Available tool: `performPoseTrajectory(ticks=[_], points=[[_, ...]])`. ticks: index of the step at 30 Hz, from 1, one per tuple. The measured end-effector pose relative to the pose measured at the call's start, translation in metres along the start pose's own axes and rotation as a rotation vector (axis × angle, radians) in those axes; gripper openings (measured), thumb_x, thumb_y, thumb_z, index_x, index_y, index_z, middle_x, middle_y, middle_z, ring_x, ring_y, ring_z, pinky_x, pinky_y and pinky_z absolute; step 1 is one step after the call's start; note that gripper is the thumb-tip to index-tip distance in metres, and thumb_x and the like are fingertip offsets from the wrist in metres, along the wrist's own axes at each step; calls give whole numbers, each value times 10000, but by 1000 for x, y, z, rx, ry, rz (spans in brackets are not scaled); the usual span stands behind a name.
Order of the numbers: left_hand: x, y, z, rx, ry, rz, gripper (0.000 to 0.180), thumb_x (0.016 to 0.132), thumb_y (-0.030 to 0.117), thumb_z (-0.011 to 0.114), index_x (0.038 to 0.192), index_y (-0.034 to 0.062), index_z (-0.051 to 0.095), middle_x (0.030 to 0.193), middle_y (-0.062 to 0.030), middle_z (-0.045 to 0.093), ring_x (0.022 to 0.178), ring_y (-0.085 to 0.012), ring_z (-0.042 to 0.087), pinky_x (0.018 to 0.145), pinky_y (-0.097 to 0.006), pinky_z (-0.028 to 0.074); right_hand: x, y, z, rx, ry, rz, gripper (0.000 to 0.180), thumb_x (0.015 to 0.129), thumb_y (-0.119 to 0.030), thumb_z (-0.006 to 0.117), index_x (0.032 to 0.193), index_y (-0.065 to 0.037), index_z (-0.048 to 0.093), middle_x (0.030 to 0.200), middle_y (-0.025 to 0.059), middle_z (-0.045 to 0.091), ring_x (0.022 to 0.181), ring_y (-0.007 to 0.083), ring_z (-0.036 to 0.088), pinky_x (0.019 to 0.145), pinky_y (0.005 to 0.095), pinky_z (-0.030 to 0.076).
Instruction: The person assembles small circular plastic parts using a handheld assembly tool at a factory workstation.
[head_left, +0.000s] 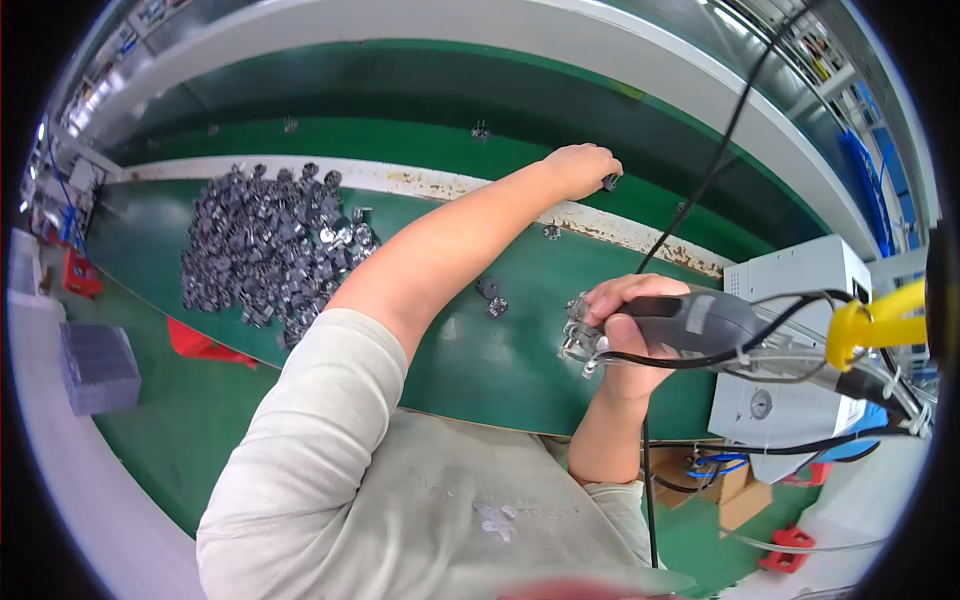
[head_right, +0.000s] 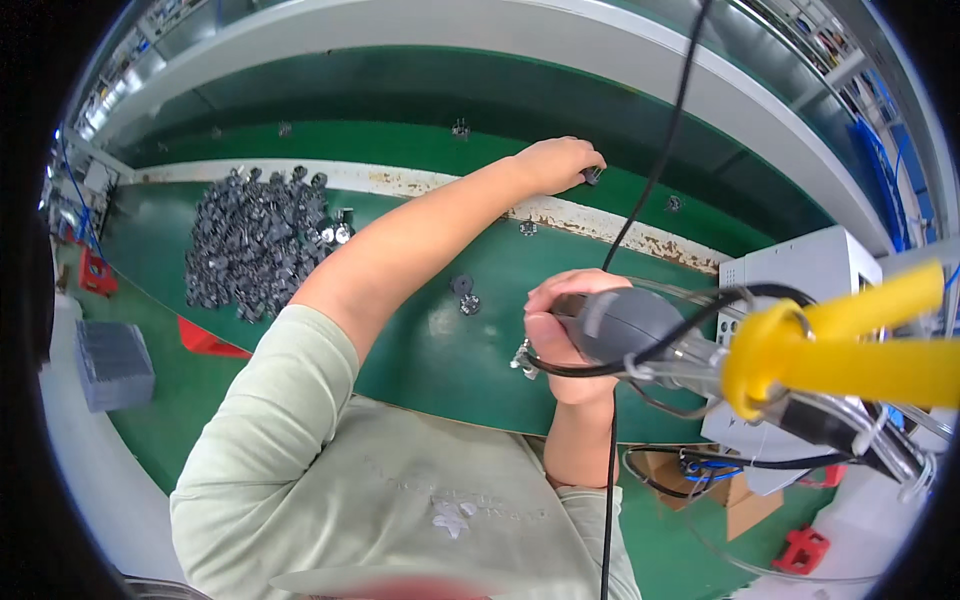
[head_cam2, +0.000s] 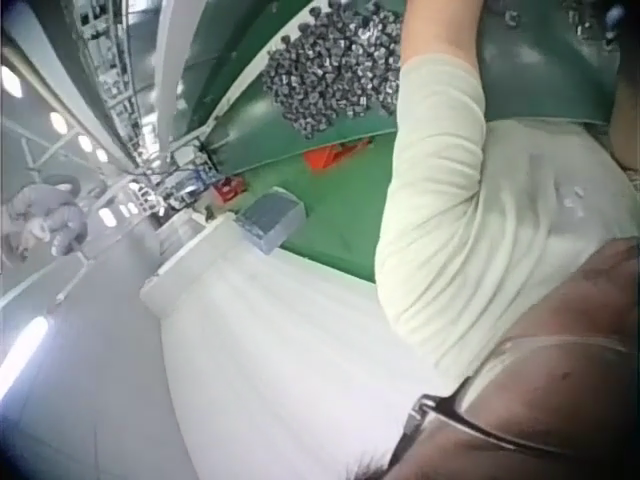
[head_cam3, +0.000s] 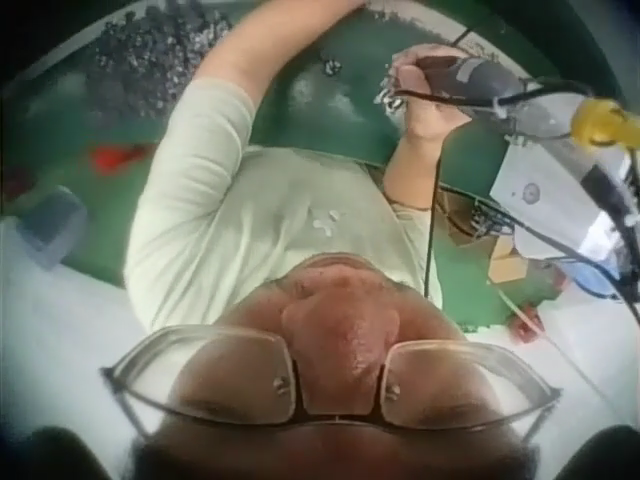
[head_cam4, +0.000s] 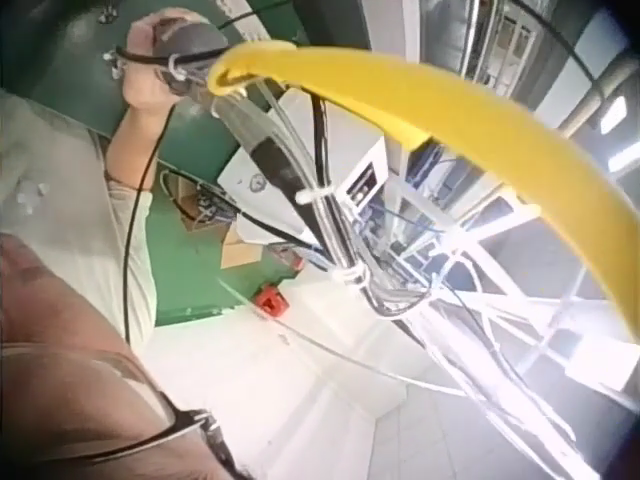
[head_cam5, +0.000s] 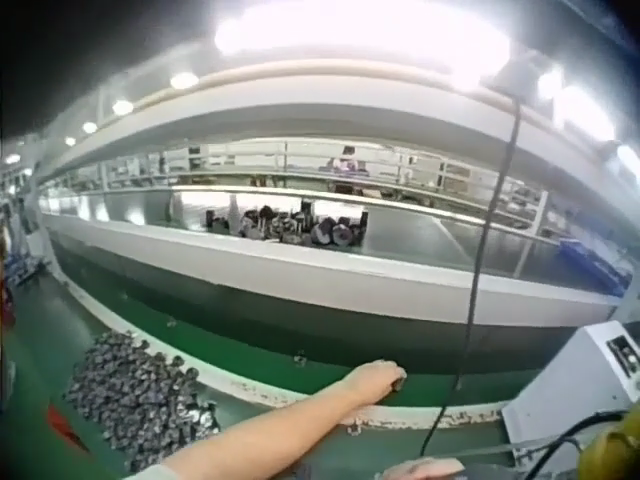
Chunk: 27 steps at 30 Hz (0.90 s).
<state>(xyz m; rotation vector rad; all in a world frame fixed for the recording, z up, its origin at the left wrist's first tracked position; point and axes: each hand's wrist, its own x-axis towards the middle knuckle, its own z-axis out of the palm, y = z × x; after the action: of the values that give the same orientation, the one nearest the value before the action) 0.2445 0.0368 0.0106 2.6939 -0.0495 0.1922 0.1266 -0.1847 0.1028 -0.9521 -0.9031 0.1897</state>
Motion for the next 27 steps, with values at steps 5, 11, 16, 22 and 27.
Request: performPoseTrajectory(ticks=[5,11,16,22,27], points=[[-13,-6,5,-12,102,26,260,836,162,672,1083,84,685,1095,-101,661,1057,-320,608,922,-424,508,0,-2,1,78,-16,-6,321,760,5,750,1020,-1,561,788,137,634,711,212,625,679,350,543],[-54,-8,-16,-183,465,112,188,823,157,681,957,27,701,999,-143,677,962,-336,639,857,-424,518,4,-11,7,-9,23,-38,262,836,-139,729,992,-4,567,742,122,613,614,211,585,677,379,513],[-180,36,-39,-297,434,-24,188,815,111,685,984,30,708,1076,-142,661,1029,-337,624,902,-409,510,-3,-5,2,-21,103,-17,299,834,-131,738,1041,5,570,756,125,620,647,202,598,685,365,523],[-232,31,-24,-206,394,-140,271,867,70,649,1130,7,671,1253,-178,612,1128,-373,593,956,-409,495,-9,3,5,18,-14,-46,418,836,-136,765,1149,5,527,821,122,627,737,215,616,725,365,530],[-242,31,-9,-178,338,-148,299,862,17,589,1151,-52,629,1291,-192,584,1195,-353,555,1030,-406,458,-5,16,-3,58,-6,-74,346,791,-1,738,1073,-8,537,843,121,626,755,212,621,728,365,538]])
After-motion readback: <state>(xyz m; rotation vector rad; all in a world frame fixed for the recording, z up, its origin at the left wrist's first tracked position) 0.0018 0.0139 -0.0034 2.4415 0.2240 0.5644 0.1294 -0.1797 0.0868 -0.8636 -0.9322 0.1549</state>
